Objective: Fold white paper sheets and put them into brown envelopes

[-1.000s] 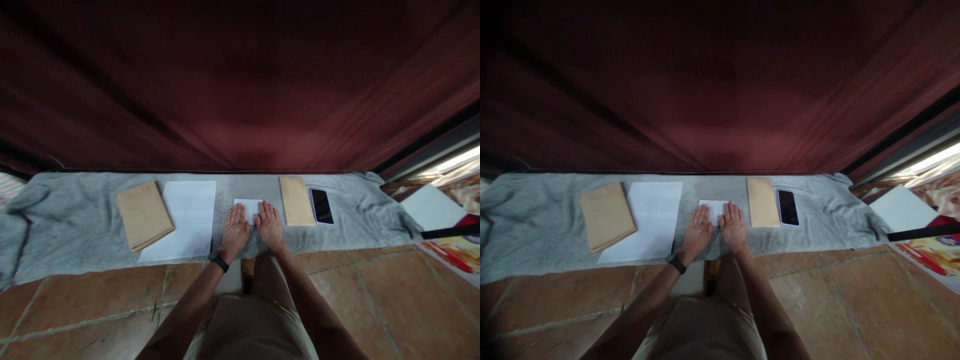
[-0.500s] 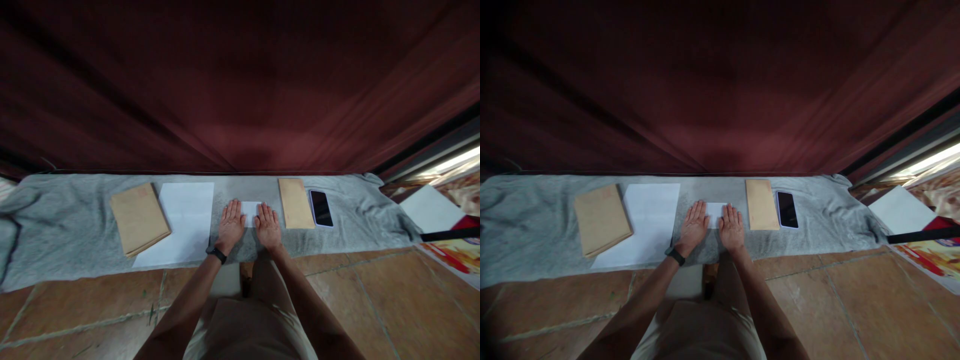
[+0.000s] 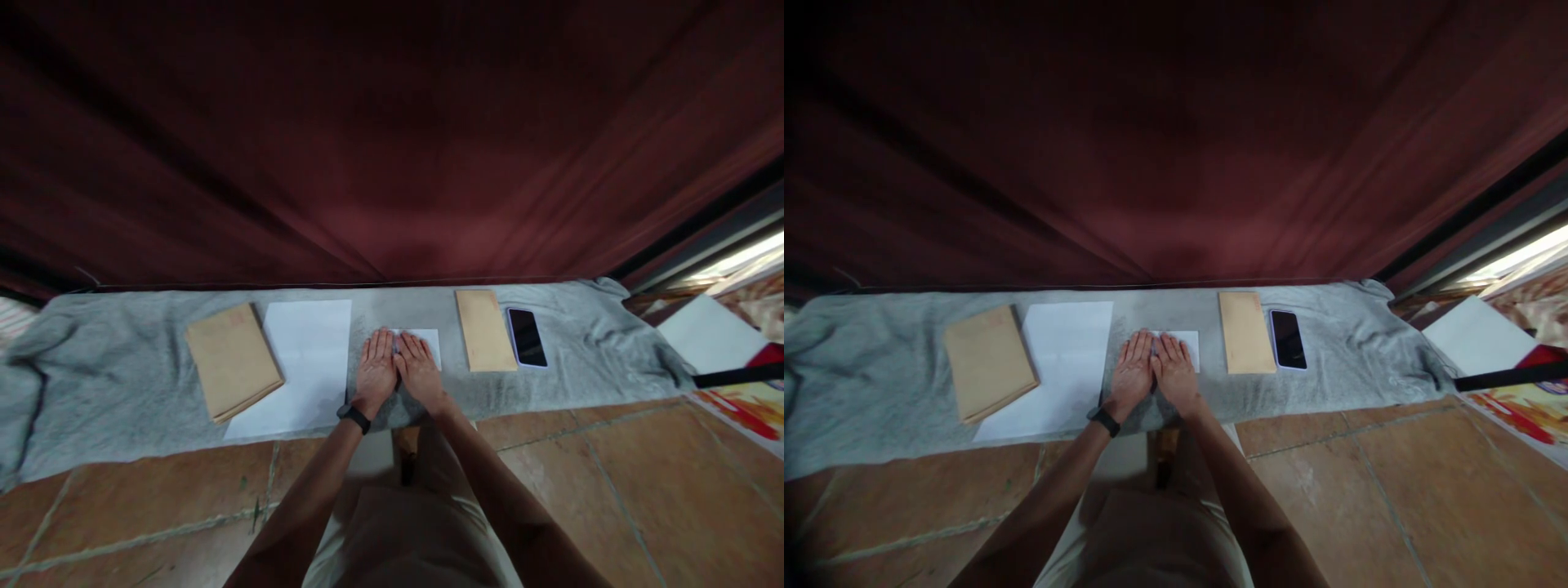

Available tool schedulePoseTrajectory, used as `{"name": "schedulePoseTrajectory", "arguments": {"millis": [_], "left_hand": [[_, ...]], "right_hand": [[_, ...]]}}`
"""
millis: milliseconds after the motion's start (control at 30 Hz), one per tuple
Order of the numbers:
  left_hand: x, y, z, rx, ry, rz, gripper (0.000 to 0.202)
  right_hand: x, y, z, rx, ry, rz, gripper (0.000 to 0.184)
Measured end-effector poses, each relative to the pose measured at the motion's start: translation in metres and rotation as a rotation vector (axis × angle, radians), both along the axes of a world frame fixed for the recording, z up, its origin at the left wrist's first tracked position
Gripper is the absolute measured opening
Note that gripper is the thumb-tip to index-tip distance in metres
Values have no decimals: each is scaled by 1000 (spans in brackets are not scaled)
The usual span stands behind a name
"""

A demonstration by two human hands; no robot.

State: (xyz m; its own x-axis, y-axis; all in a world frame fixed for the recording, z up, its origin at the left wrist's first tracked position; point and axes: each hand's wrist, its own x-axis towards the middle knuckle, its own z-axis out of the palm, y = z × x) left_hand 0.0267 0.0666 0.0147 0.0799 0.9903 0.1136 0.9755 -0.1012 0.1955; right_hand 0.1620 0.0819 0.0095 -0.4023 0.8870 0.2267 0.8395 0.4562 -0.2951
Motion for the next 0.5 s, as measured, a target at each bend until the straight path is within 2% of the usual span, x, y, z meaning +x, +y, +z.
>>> {"name": "schedulePoseTrajectory", "arguments": {"millis": [133,500], "left_hand": [[0,-1,-1,-5,10,2,60],[0,0,-4,56,-22,9,60]], "right_hand": [[-2,-3,-4,2,-23,-19,49],[27,-7,-11,65,-44,-149,51]]}}
